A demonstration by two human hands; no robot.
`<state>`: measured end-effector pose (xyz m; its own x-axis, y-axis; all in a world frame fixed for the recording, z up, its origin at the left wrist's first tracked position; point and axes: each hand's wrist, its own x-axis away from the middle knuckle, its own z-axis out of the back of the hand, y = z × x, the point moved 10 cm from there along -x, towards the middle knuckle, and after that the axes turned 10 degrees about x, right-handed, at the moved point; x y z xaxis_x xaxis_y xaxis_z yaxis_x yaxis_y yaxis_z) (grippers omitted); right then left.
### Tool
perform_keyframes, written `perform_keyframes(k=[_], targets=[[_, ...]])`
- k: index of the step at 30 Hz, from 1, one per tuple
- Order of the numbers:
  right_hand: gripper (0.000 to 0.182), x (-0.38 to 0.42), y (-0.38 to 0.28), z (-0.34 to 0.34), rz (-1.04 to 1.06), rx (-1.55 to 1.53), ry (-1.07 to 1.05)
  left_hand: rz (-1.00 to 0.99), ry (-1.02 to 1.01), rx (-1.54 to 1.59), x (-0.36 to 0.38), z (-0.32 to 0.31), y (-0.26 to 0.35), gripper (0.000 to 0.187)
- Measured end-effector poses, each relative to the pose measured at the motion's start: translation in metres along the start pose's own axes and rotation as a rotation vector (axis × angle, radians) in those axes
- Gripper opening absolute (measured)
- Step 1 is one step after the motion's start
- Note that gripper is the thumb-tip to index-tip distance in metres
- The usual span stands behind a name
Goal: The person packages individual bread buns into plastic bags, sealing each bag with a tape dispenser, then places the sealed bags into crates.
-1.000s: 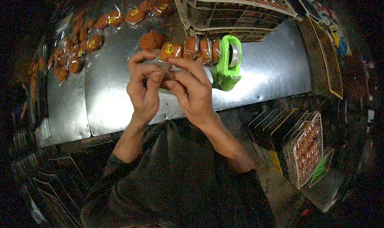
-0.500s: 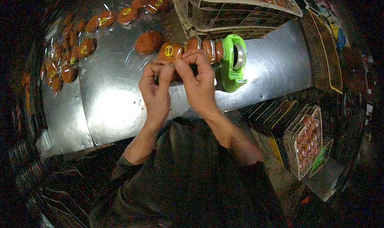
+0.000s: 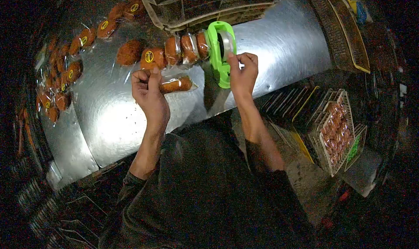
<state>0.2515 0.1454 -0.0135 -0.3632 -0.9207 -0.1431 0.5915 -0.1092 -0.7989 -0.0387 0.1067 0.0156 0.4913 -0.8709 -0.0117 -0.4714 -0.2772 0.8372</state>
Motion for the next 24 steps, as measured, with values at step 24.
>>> perform_keyframes(k=[24], targets=[[0.047,0.138,-0.112,-0.135,-0.343,-0.635,-0.856,0.336,0.048,0.267,-0.002,0.076,0.021,0.033]])
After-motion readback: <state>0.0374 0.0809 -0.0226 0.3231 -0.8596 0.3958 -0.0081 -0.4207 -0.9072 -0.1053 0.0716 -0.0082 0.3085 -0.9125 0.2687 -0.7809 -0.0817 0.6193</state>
